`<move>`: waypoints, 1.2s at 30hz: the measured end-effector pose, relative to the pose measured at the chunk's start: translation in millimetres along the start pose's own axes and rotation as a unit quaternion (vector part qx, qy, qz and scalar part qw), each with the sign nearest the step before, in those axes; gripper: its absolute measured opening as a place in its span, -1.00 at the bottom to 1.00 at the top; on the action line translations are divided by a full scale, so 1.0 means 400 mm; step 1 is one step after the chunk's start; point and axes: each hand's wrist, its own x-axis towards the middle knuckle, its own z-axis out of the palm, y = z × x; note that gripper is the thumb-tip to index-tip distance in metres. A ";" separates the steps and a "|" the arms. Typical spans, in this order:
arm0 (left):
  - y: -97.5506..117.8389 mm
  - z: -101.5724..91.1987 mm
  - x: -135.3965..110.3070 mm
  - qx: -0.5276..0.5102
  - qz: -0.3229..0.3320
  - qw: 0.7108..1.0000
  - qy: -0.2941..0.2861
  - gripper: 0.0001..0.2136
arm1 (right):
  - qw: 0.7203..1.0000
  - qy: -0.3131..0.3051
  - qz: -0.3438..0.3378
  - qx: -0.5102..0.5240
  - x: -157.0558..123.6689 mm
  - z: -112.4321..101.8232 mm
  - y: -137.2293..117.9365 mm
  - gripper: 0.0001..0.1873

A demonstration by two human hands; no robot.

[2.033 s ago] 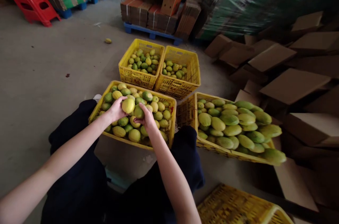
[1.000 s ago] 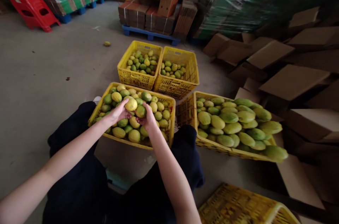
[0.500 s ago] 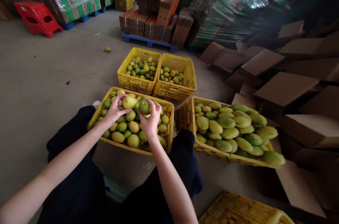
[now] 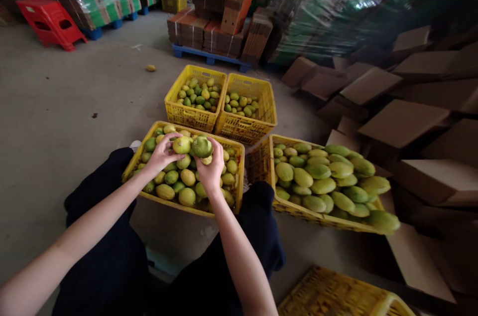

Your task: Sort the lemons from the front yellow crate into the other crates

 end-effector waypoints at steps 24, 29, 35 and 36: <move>0.040 -0.031 0.019 -0.245 -0.195 0.949 0.047 -0.71 | 0.856 -0.088 0.328 0.390 0.045 -0.050 -0.048 -0.48; 0.048 -0.035 0.023 -0.224 -0.187 0.955 0.050 -0.69 | 0.866 -0.088 0.325 0.370 0.048 -0.052 -0.041 -0.47; 0.055 -0.027 0.006 -0.190 -0.155 0.969 0.010 -0.47 | 0.853 -0.100 0.343 0.379 0.047 -0.047 -0.036 -0.49; 0.054 -0.028 0.005 -0.183 -0.158 0.970 0.011 -0.47 | 0.853 -0.104 0.344 0.379 0.047 -0.046 -0.038 -0.50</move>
